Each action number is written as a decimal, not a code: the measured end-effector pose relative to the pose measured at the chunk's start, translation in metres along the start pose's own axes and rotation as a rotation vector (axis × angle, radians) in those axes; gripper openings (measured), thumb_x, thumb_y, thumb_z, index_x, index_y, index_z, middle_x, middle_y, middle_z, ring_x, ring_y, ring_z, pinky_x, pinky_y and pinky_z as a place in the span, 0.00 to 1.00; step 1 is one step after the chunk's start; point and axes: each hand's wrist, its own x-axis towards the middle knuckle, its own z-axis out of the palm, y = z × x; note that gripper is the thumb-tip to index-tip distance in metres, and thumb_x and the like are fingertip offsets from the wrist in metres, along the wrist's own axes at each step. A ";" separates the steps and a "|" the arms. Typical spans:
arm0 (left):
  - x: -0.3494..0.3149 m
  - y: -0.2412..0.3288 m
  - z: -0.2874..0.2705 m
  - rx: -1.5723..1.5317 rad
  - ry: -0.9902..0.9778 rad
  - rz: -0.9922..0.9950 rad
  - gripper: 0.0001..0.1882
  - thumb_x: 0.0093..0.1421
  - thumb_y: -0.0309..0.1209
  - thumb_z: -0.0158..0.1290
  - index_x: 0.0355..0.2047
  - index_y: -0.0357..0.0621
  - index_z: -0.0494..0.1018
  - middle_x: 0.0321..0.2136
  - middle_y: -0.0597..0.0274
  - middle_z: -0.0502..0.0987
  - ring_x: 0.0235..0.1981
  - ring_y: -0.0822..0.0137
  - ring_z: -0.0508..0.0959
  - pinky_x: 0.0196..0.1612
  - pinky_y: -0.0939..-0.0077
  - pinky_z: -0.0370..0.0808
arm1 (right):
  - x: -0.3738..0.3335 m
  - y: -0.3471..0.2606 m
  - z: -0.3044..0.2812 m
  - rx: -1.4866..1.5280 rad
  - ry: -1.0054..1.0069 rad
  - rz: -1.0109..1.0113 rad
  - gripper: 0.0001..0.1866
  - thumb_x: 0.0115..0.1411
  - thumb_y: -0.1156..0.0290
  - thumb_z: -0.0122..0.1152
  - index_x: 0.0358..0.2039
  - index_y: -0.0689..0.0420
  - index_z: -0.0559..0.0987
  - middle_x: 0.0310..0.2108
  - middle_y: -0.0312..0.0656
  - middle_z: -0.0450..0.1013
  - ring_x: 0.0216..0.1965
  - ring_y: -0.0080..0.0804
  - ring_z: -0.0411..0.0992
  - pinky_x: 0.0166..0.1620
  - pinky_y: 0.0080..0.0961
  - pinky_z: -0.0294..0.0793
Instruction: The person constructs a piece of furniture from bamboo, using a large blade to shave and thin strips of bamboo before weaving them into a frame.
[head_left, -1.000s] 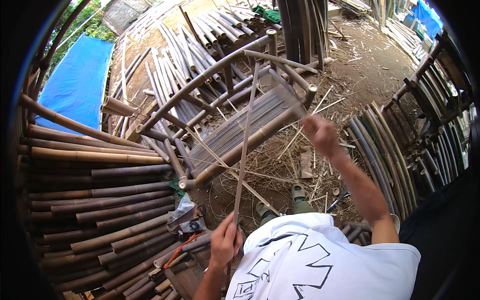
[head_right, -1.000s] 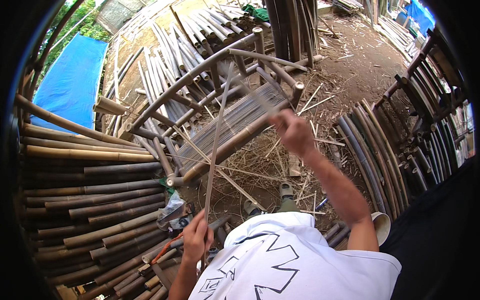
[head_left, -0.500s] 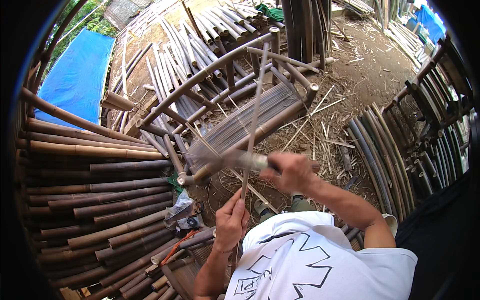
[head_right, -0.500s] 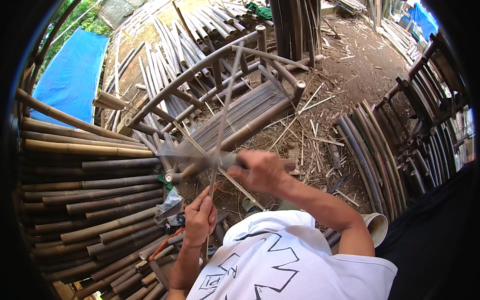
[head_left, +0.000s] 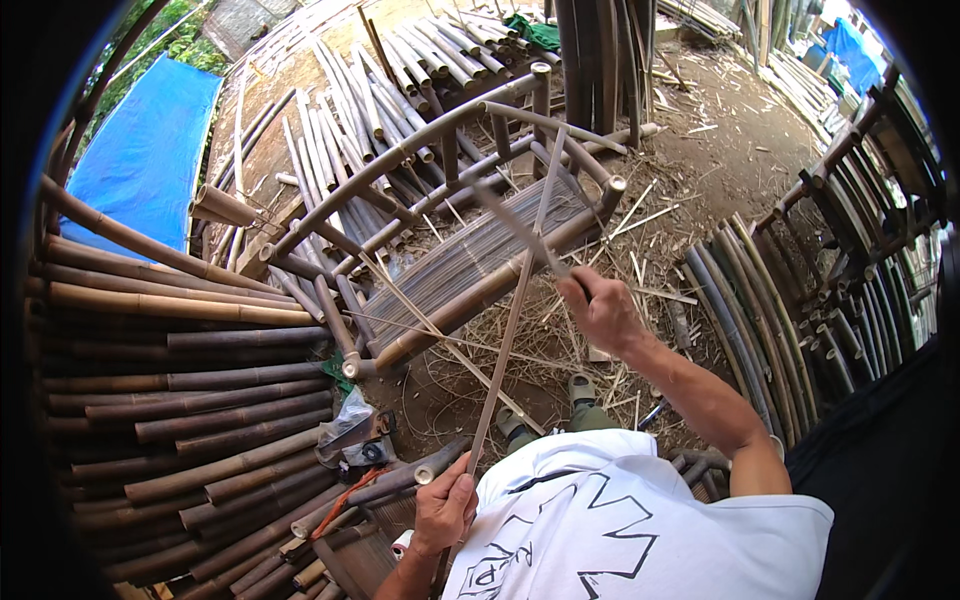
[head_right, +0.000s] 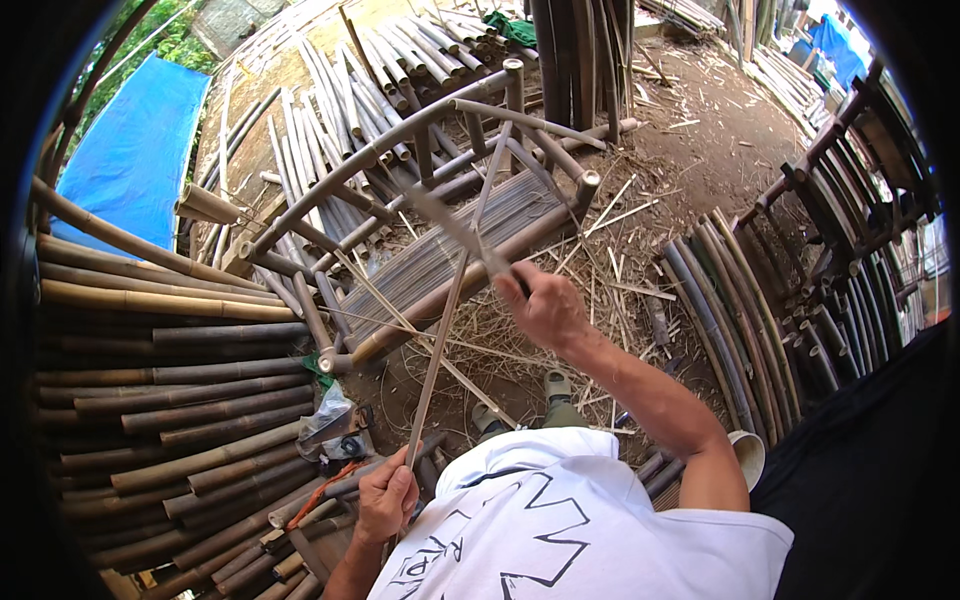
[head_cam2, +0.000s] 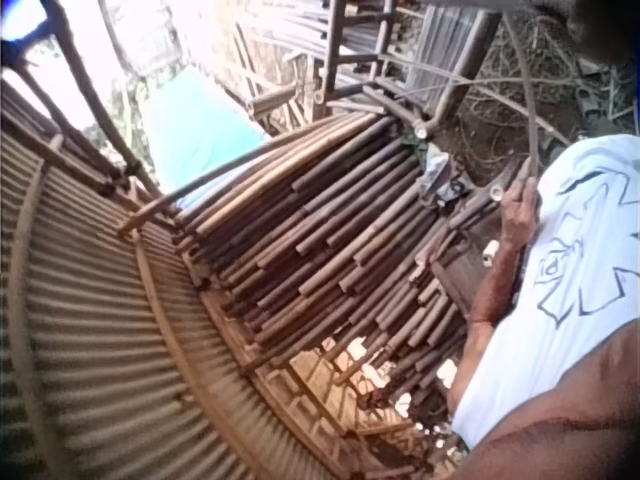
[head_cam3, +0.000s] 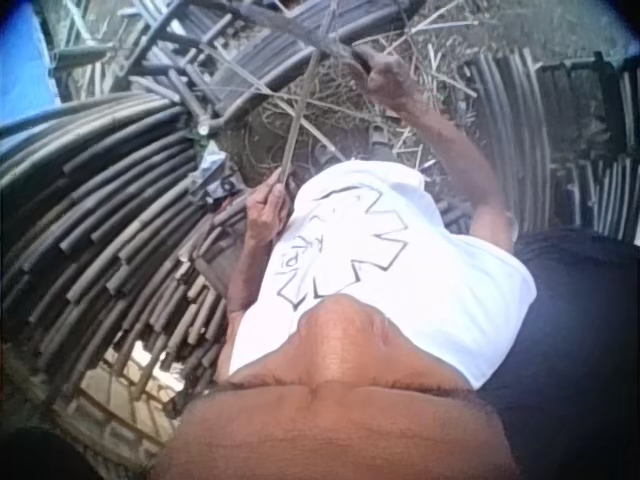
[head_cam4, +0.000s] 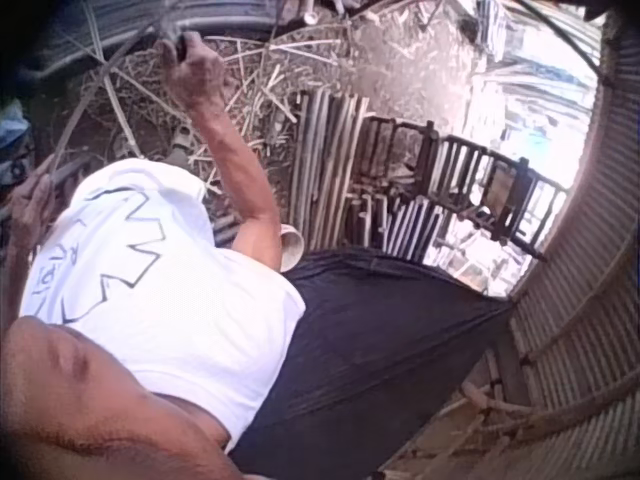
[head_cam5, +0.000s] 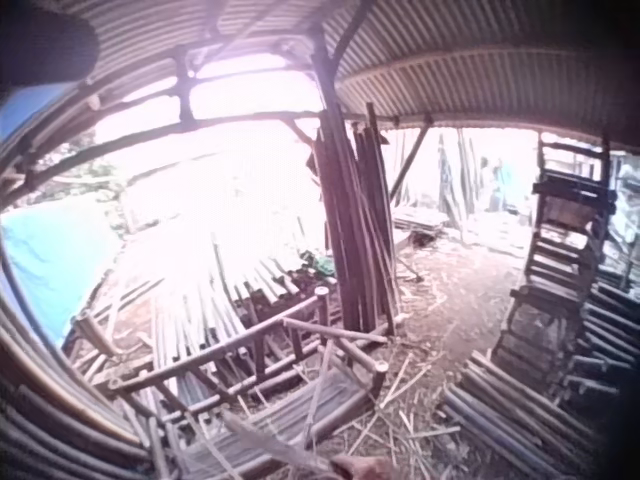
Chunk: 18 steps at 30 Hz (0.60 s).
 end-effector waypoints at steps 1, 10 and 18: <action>0.001 0.001 -0.001 -0.006 -0.001 0.004 0.22 0.70 0.29 0.45 0.62 0.32 0.63 0.17 0.72 0.66 0.14 0.83 0.61 0.16 0.87 0.58 | -0.005 -0.006 0.003 0.046 -0.036 -0.022 0.36 0.65 0.33 0.36 0.29 0.57 0.75 0.14 0.37 0.69 0.11 0.24 0.67 0.11 0.26 0.70; -0.007 -0.018 -0.004 -0.019 0.019 -0.003 0.21 0.70 0.30 0.44 0.60 0.33 0.66 0.15 0.72 0.64 0.12 0.83 0.60 0.13 0.86 0.57 | 0.006 0.001 -0.011 -0.138 0.003 -0.123 0.36 0.65 0.34 0.38 0.30 0.57 0.75 0.14 0.38 0.71 0.12 0.27 0.69 0.13 0.26 0.70; -0.050 -0.035 -0.023 -0.094 -0.006 -0.020 0.22 0.69 0.30 0.45 0.59 0.29 0.66 0.14 0.68 0.65 0.12 0.80 0.60 0.15 0.82 0.57 | 0.055 0.087 -0.109 -0.176 0.199 0.551 0.33 0.68 0.39 0.41 0.35 0.59 0.79 0.18 0.38 0.70 0.18 0.29 0.68 0.19 0.29 0.64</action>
